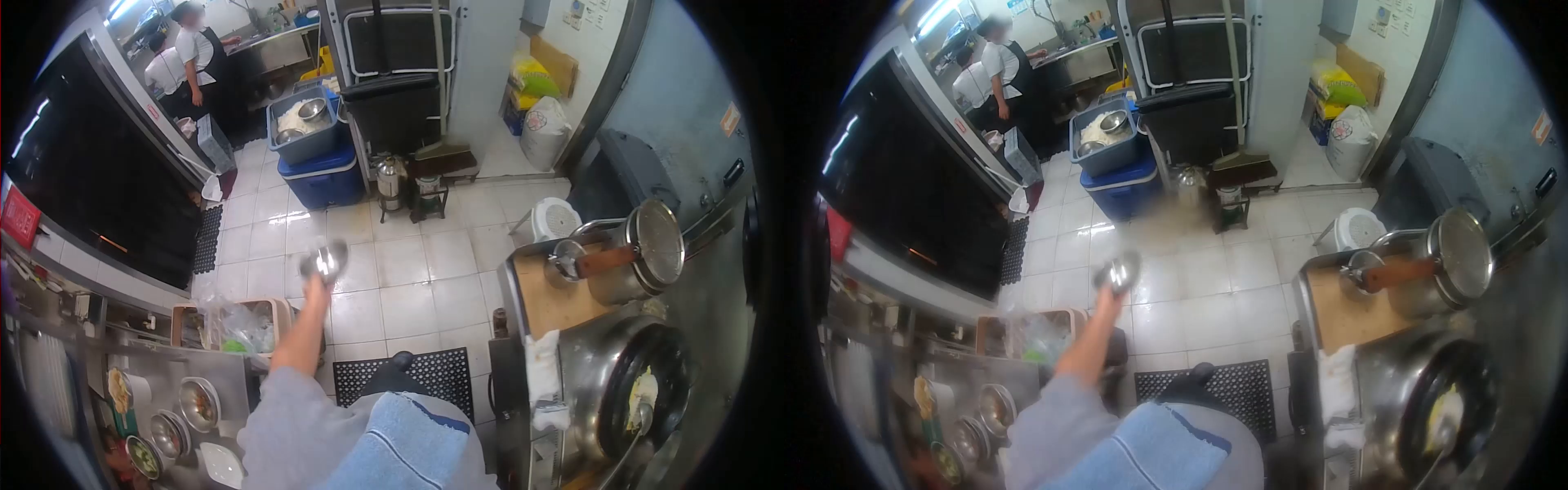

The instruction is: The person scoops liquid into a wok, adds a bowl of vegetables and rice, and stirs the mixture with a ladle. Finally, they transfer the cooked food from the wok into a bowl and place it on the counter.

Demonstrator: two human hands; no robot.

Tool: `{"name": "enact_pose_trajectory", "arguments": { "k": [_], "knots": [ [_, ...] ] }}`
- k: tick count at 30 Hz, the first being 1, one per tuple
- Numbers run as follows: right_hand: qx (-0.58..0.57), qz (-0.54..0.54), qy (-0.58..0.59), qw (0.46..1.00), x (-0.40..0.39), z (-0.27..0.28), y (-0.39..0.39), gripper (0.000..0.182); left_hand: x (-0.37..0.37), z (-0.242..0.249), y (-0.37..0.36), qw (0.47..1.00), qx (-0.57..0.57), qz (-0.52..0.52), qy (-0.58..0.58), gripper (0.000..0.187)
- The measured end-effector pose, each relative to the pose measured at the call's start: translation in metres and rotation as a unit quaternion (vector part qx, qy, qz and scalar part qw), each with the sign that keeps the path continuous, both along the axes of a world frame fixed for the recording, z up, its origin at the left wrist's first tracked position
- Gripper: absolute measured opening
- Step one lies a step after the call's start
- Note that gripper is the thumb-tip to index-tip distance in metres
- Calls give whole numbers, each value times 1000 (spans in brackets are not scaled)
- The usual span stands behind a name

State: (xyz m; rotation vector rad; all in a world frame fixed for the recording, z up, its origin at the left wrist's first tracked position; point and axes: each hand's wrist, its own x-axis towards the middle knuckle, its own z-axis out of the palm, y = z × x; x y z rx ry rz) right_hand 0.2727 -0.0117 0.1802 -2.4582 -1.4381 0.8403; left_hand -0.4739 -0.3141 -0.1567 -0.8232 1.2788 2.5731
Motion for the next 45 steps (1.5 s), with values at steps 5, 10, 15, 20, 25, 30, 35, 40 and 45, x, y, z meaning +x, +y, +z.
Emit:
{"name": "enact_pose_trajectory", "arguments": {
  "k": [5, 10, 15, 20, 25, 30, 35, 40, 45],
  "knots": [
    [10, 78, -96, 992, -3, -52, 62, 60, -185, 187, 23, 985, 41, -130, 110, 92],
    [-11, 105, -178, 978, 39, -86, 62, 60, -185, 161, 67, 925, -77, -328, 178, 28],
    [-2, 176, -262, 949, 114, -103, 48, 60, 15, 53, 144, 631, -199, -710, 241, 17],
    [80, 101, 84, 988, 33, -3, 17, 62, 238, 140, 216, 286, -68, -847, 443, 28],
    [24, 57, -160, 985, -16, 55, -58, 66, 343, 171, 259, 279, -84, -725, 624, 34],
    [9, 110, -116, 987, 51, 25, -21, 65, 426, 155, 313, 286, -94, -633, 713, 53],
    [53, 97, -86, 990, 70, -9, 30, 62, 498, 138, 354, 212, -243, -671, 668, 70],
    [73, 232, -98, 965, 110, -2, 51, 61, 494, 128, 369, 231, -263, -753, 558, 62],
    [83, 236, -56, 966, 125, -29, 23, 64, 496, 167, 360, 512, 161, -839, -91, 47]
  ]
}}
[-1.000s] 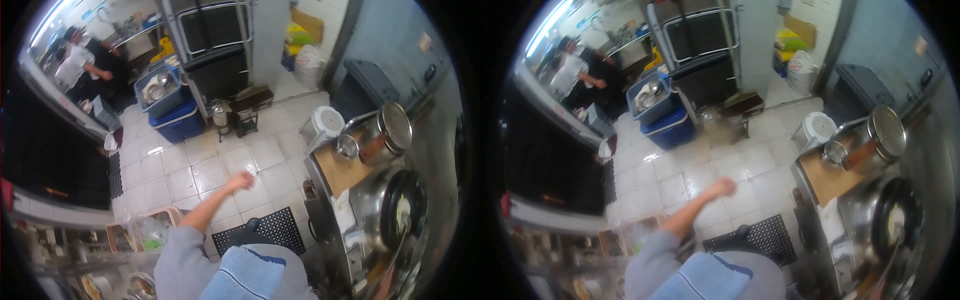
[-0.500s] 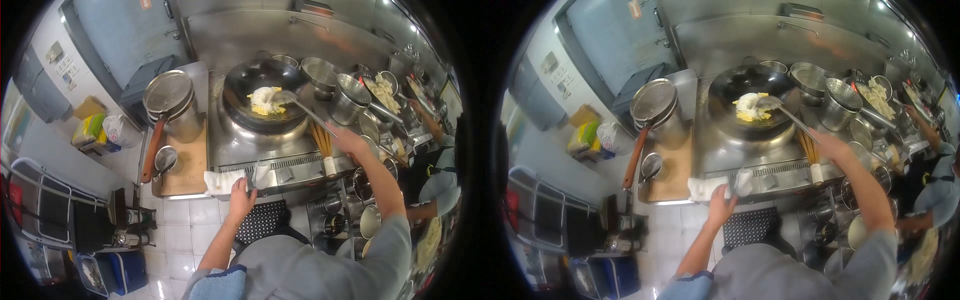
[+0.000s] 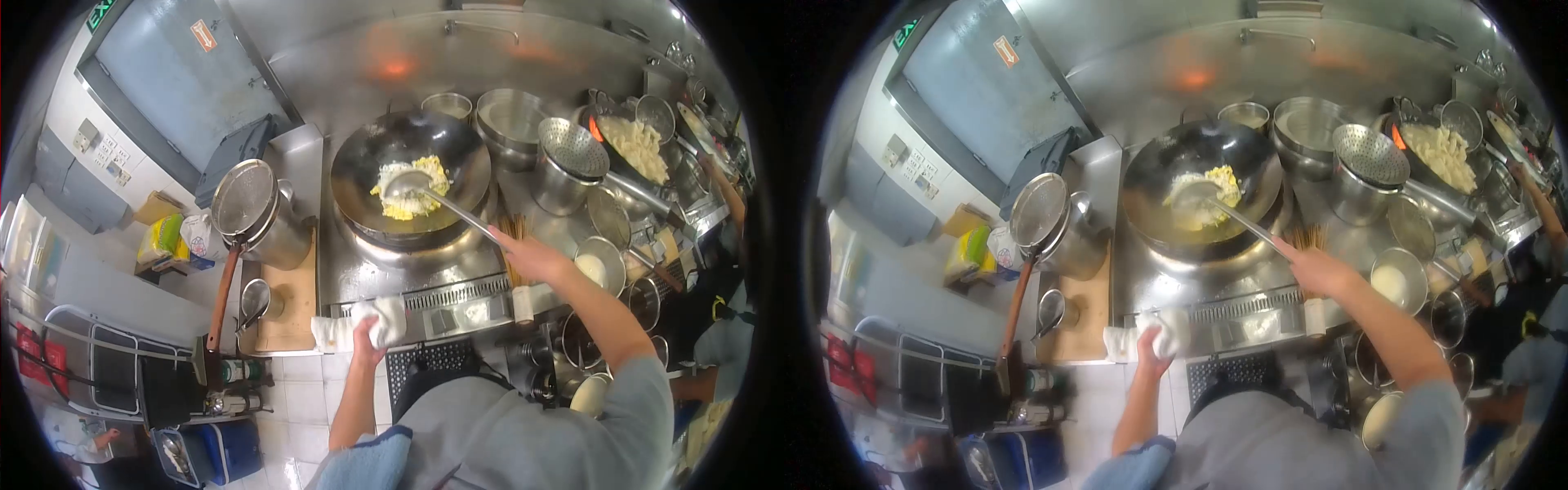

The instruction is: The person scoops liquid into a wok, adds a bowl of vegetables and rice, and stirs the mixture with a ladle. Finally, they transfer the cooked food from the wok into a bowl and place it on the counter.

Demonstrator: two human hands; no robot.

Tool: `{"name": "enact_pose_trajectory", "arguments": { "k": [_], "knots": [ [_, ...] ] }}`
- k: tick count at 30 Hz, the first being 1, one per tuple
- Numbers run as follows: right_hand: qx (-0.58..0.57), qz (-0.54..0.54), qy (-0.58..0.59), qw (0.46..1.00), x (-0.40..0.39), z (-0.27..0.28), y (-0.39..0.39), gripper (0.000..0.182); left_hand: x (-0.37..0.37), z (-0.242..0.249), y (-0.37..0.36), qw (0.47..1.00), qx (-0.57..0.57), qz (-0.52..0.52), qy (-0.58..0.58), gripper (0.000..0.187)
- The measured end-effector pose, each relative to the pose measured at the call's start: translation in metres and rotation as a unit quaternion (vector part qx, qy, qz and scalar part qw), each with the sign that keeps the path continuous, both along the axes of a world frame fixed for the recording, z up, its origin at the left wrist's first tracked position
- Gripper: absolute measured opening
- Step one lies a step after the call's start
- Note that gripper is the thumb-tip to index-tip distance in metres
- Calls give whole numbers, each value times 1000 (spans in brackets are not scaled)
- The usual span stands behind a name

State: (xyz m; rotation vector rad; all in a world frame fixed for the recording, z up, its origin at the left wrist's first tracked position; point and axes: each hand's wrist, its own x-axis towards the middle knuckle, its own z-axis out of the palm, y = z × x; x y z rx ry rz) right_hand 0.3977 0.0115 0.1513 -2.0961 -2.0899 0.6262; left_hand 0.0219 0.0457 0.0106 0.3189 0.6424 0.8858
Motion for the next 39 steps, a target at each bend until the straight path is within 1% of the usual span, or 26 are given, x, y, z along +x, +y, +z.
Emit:
{"name": "enact_pose_trajectory", "arguments": {
  "k": [1, 4, 6, 8, 9, 10, 12, 15, 16, 17, 19, 20, 22, 24, 26, 27, 28, 29, 30, 31, 32, 33, 34, 36, 37, 39],
  "knots": [
    [-20, -13, 18, 1000, 0, -6, 16, 64, 16, 17, 2, 989, -55, 93, 103, 52],
    [-17, -51, 27, 998, -13, 16, 30, 62, 44, 20, 34, 978, 14, -38, -207, 56],
    [41, -82, 26, 995, -12, 16, 30, 62, 51, 16, 50, 985, 2, -61, -161, 55],
    [0, -138, 110, 984, -33, 8, 39, 63, 61, 30, 66, 990, 12, -81, -112, 56],
    [-1, -113, 135, 984, -34, -20, 48, 64, 65, 39, 75, 992, 26, -90, -83, 56],
    [-40, -100, 122, 987, -39, -12, 38, 64, 66, 50, 85, 993, 41, -101, -52, 57],
    [-109, -73, 86, 988, -45, 31, 16, 65, 69, 73, 109, 992, 13, -121, 27, 44],
    [-51, -7, 43, 998, -23, 27, -49, 68, 80, 72, 145, 973, -26, -186, 131, 34],
    [-36, 6, 42, 998, -18, 23, -67, 68, 91, 49, 164, 976, -77, -192, 68, 26],
    [-24, 19, 46, 999, -16, 20, -73, 69, 111, 26, 174, 988, -21, -145, 53, 22],
    [-39, -50, 73, 995, -27, -31, -29, 70, 134, 2, 133, 994, -8, -93, 59, 20],
    [-37, -84, 84, 992, -39, -42, 0, 70, 133, 16, 99, 994, -32, -81, 71, 20],
    [-89, -89, 159, 979, -50, 55, -22, 68, 129, 63, 50, 993, -61, -51, 84, 22],
    [-10, 28, 115, 993, -27, 78, -52, 67, 108, 89, 29, 995, -56, -67, 56, 22],
    [-166, -14, 146, 975, -21, 121, -59, 67, 107, 94, 59, 991, -116, -43, 46, 18],
    [-248, -32, 162, 955, -23, 129, -62, 67, 112, 59, 94, 952, 203, -74, 216, 17],
    [-199, -33, 168, 965, -27, 108, -58, 67, 113, 47, 98, 870, 373, -102, 307, 17],
    [-150, -37, 170, 973, -31, 66, -47, 68, 113, 35, 102, 755, 520, -88, 389, 17],
    [-98, -41, 165, 981, -32, 31, -37, 68, 114, 36, 83, 727, 540, -68, 418, 18],
    [-42, -41, 148, 987, -37, 5, -27, 68, 120, 31, 72, 918, 277, -125, 255, 19],
    [11, -38, 134, 990, -47, -10, -19, 68, 126, 27, 60, 993, -54, -43, 92, 20],
    [24, -59, 134, 989, -59, 4, -25, 66, 111, 19, 36, 988, -20, -78, 132, 22],
    [35, -47, 151, 987, -61, 11, -33, 64, 107, 53, 8, 991, -15, -33, 133, 23],
    [51, -30, 181, 982, -61, 28, -56, 62, 98, 43, 21, 996, 3, -42, 76, 20],
    [-39, -65, 165, 983, -66, 65, -70, 57, 94, 32, 43, 993, 38, -45, 97, 17],
    [-102, -86, 229, 964, -60, 93, -93, 41, 97, 63, 80, 997, -25, -34, 68, 14]
  ]
}}
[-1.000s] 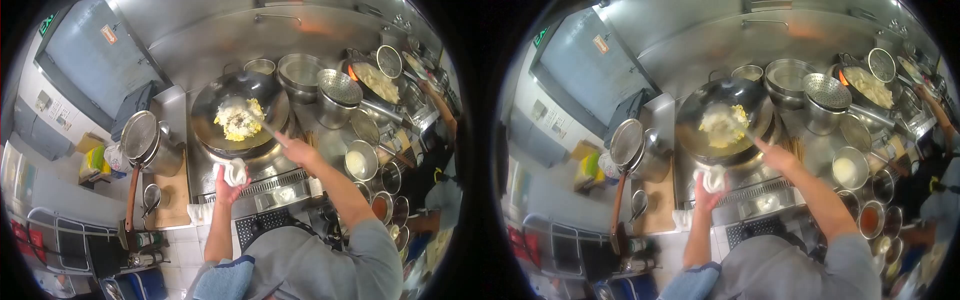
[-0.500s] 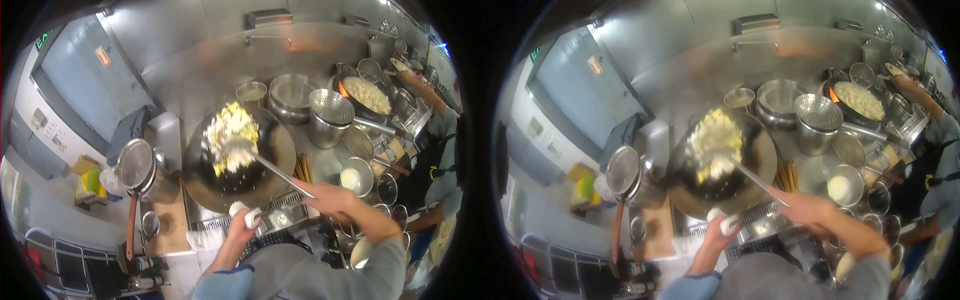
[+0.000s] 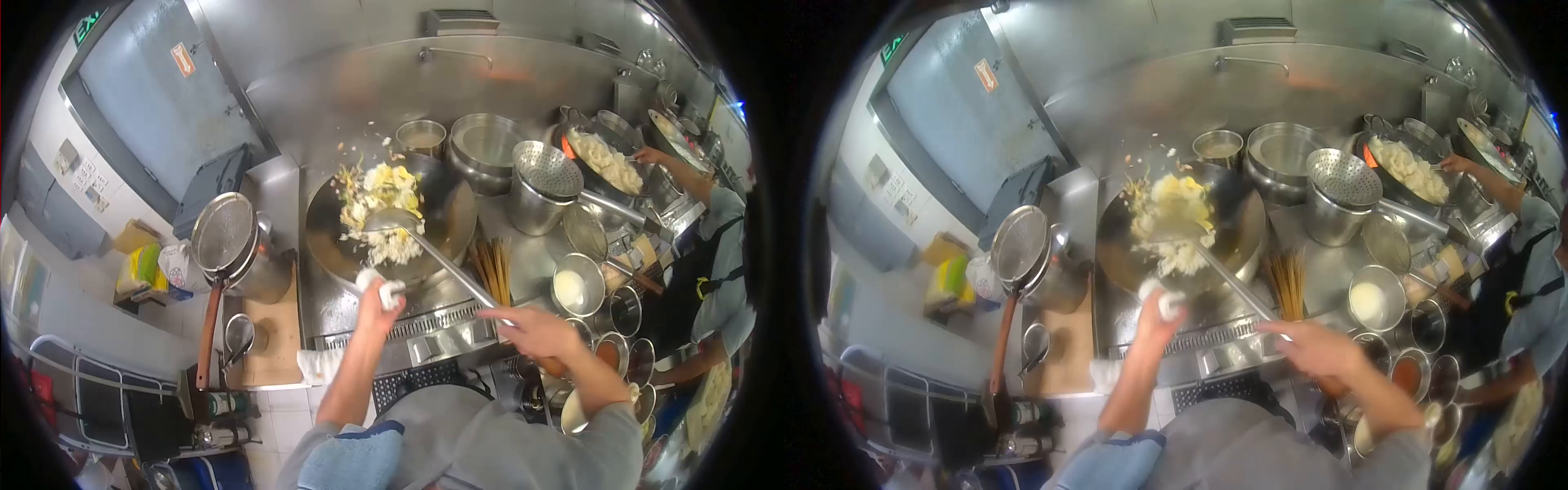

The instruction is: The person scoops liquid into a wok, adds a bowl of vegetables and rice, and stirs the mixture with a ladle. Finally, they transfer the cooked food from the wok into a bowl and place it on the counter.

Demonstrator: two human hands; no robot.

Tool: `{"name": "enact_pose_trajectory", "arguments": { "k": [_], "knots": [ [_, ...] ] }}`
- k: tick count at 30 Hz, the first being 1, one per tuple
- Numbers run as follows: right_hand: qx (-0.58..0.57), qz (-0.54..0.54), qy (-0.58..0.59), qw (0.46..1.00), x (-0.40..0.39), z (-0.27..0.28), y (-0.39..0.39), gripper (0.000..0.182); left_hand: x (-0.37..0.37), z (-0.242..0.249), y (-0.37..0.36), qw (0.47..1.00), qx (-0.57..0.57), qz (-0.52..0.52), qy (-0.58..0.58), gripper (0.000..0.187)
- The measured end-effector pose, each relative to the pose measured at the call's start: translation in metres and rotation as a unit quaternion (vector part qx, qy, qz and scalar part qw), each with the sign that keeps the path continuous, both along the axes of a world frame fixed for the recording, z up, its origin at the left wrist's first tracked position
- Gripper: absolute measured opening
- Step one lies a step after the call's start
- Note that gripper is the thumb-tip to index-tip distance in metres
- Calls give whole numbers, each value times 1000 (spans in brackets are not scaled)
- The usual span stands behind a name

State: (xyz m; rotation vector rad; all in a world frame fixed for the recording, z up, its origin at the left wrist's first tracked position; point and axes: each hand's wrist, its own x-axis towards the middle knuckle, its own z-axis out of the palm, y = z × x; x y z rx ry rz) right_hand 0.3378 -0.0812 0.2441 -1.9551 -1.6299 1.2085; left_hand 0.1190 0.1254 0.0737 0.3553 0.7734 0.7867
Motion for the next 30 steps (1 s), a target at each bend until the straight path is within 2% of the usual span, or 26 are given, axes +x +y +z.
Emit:
{"name": "enact_pose_trajectory", "arguments": {
  "k": [1, 3, 4, 5, 6, 7, 9, 10, 11, 12, 13, 14, 16, 17, 19, 22, 23, 24, 25, 26, 28, 29, 30],
  "knots": [
    [-31, 13, 6, 999, 7, 11, -7, 38, 1, 15, 18, 999, -32, 10, -13, 13],
    [-72, 28, 20, 997, 19, 24, -9, 29, -3, 39, 7, 999, -27, -42, 5, 12],
    [-101, 34, 32, 994, 18, 26, -9, 26, 4, 53, 5, 999, -39, -23, 29, 14],
    [-32, 30, 17, 999, 16, 4, 7, 24, 5, 28, 16, 991, 100, -33, 77, 14],
    [30, 24, -1, 999, 15, -35, 33, 22, 10, -21, 30, 965, 230, -45, 121, 15],
    [94, 19, -24, 995, 12, -55, 45, 20, 11, -40, 30, 939, 303, -66, 151, 16],
    [91, -28, 0, 995, -7, -45, 55, 19, 10, -54, -4, 994, 91, -41, 36, 19],
    [92, -52, 17, 994, -15, -41, 62, 19, 6, -63, -25, 996, 85, -33, 19, 22],
    [70, -83, 68, 992, -16, -33, 56, 19, -4, -25, -48, 999, -27, -25, 4, 26],
    [49, -113, 117, 986, -14, -21, 40, 19, -8, -8, -54, 999, 15, -47, -4, 24],
    [21, -142, 166, 976, -16, -18, 28, 19, -8, -4, -42, 999, -1, -32, -8, 22],
    [56, -176, 295, 937, -21, -29, 24, 21, -6, 3, -24, 1000, -20, -16, -10, 21],
    [125, -237, 529, 805, -26, -56, 25, 25, 0, 2, 21, 998, -47, -5, -35, 14],
    [104, -253, 603, 749, -26, -64, 37, 28, 4, 9, 38, 998, -59, -11, -22, 12],
    [60, -279, 730, 621, -26, -83, 76, 33, 8, -12, 67, 997, -28, -65, -36, 12],
    [-23, -301, 871, 386, -27, -99, 126, 43, 7, -33, 79, 993, -73, -87, -20, 14],
    [101, -193, 806, 550, -26, -72, 124, 50, 5, -27, 80, 993, -73, -94, -28, 14],
    [246, -111, 689, 672, -22, -52, 131, 51, 4, -21, 78, 992, -75, -99, -35, 15],
    [395, -68, 541, 740, -17, -32, 138, 52, 3, -18, 73, 991, -79, -103, -40, 16],
    [530, -120, 331, 772, -19, -23, 151, 53, 4, -18, 73, 991, -68, -101, -48, 16],
    [622, -181, 139, 749, -3, -38, 214, 42, 11, -21, 71, 994, -65, -75, -55, 14],
    [574, -208, 292, 736, -7, -33, 261, 24, 11, -27, 68, 993, -53, -83, -68, 14],
    [524, -244, 441, 687, -12, -27, 307, 17, 11, -23, 66, 994, -65, -74, -47, 14]
  ]
}}
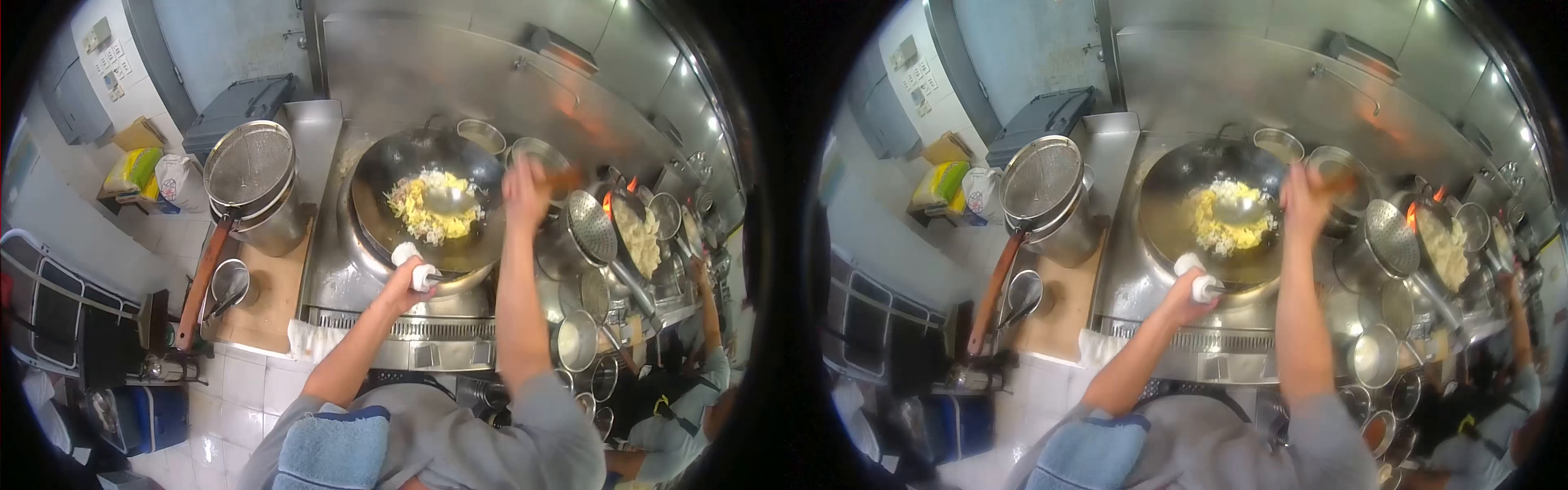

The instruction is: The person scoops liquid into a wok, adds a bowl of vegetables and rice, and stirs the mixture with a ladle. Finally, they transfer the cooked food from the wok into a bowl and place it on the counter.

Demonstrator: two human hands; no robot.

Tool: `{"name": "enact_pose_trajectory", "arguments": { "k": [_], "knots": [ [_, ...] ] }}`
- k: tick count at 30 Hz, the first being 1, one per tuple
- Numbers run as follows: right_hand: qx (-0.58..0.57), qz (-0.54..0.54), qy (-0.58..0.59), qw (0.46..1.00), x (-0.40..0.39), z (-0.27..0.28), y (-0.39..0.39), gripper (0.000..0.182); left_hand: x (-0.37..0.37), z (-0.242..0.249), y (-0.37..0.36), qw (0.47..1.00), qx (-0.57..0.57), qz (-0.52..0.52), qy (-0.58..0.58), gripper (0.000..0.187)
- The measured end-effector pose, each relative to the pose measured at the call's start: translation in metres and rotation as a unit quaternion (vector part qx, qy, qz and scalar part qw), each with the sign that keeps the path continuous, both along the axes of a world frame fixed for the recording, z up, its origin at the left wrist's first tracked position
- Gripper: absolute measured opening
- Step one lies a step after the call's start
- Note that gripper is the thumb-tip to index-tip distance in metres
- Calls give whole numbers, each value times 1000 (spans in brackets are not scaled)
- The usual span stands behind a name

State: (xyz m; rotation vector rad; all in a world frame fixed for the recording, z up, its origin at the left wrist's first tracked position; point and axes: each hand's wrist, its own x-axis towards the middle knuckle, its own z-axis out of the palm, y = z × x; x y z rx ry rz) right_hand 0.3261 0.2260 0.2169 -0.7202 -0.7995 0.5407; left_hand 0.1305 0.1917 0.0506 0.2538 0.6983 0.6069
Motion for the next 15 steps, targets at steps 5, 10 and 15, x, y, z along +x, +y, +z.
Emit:
{"name": "enact_pose_trajectory", "arguments": {
  "k": [5, 10, 15],
  "knots": [
    [53, 19, -60, 997, 4, 109, 73, 28, -3, 7, 4, 1000, -15, 5, 26, 23],
    [-59, 74, -40, 995, 0, 65, 101, 21, -11, 22, -1, 998, -59, -15, 8, 29],
    [-70, -143, -135, 978, -17, 40, 40, 27, 11, -25, 4, 998, 57, -18, 31, 25]
  ]
}}
